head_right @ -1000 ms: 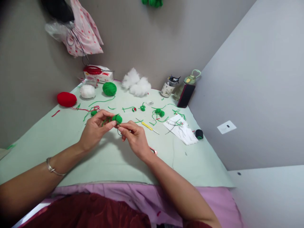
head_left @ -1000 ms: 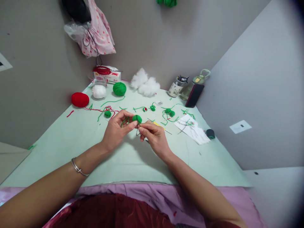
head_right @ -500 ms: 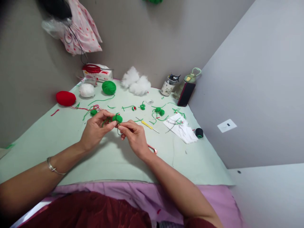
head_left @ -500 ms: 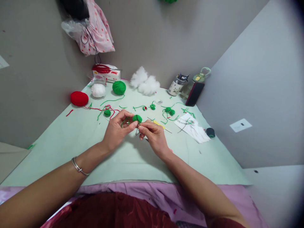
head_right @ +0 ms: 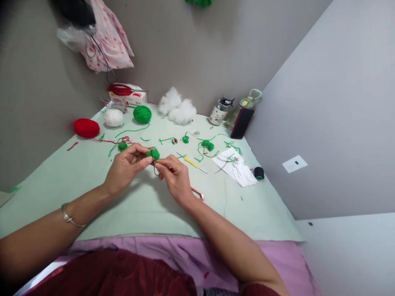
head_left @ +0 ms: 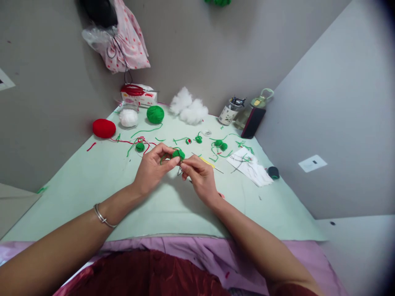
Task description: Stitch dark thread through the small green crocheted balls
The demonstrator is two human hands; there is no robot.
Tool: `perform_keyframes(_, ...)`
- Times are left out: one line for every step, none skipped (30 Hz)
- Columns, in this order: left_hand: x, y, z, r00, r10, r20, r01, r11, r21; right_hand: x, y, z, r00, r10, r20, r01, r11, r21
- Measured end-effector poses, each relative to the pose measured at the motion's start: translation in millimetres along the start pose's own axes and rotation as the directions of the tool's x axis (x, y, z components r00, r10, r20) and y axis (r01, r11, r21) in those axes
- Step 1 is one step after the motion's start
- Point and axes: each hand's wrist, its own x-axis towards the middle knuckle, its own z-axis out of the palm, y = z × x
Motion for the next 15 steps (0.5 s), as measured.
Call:
perform_keyframes(-1, 0, 0.7, 1.000, 0.002, 0.004, -0.002, 1.000, 0.005, 0, -2, 0, 1.000, 0.021, 0.003, -0.021, 1.000, 0.007)
perform_keyframes(-1, 0, 1.5, 1.000, 0.003, 0.008, -0.003, 1.000, 0.009, 1, -3, 0, 0.999, 0.045, 0.009, -0.045, 0.999, 0.019)
perform_keyframes(-1, 0, 2.1, 1.000, 0.005, 0.012, -0.006, 1.000, 0.013, 1, -4, 1, 0.997, 0.076, 0.019, -0.076, 0.996, 0.040)
perform_keyframes(-1, 0, 2.6, 1.000, 0.009, 0.015, -0.009, 1.000, 0.019, 2, -5, 0, 0.993, 0.114, 0.033, -0.116, 0.991, 0.072)
perform_keyframes(-1, -1, 2.9, 1.000, 0.015, 0.015, -0.015, 1.000, 0.026, 3, -5, 0, 0.985, 0.161, 0.057, -0.167, 0.980, 0.111)
perform_keyframes(-1, -2, 3.0, 1.000, 0.024, 0.013, -0.024, 0.999, 0.034, 5, -5, 0, 0.973, 0.215, 0.085, -0.226, 0.961, 0.157)
perform_keyframes(-1, -3, 2.8, 0.999, 0.038, 0.006, -0.038, 0.998, 0.044, 6, -5, -1, 0.957, 0.268, 0.113, -0.286, 0.936, 0.204)
perform_keyframes(0, -3, 2.4, 0.998, 0.057, -0.003, -0.057, 0.997, 0.060, 8, -6, -3, 0.939, 0.315, 0.138, -0.341, 0.907, 0.248)
perform_keyframes(0, -4, 1.9, 0.997, 0.079, -0.010, -0.078, 0.993, 0.084, 9, -6, -5, 0.923, 0.351, 0.155, -0.382, 0.879, 0.285)
perform_keyframes(1, -5, 1.2, 0.995, 0.099, -0.010, -0.097, 0.989, 0.116, 11, -7, -7, 0.914, 0.373, 0.161, -0.406, 0.857, 0.317)
perform_keyframes(1, -5, 0.6, 0.993, 0.116, 0.000, -0.115, 0.982, 0.151, 12, -8, -9, 0.911, 0.380, 0.161, -0.413, 0.844, 0.342)
perform_keyframes(1, -6, 0.0, 0.992, 0.129, 0.017, -0.129, 0.974, 0.185, 13, -9, -11, 0.913, 0.374, 0.161, -0.407, 0.842, 0.355)
perform_keyframes(1, -6, -0.5, 0.990, 0.134, 0.038, -0.139, 0.966, 0.216, 13, -10, -13, 0.919, 0.357, 0.168, -0.394, 0.850, 0.349)
perform_keyframes(0, -7, -0.7, 0.989, 0.136, 0.058, -0.147, 0.960, 0.240, 13, -10, -15, 0.928, 0.328, 0.177, -0.370, 0.871, 0.324)
perform_keyframes(0, -8, -0.7, 0.987, 0.141, 0.073, -0.155, 0.954, 0.256, 13, -10, -17, 0.940, 0.291, 0.177, -0.331, 0.902, 0.277)
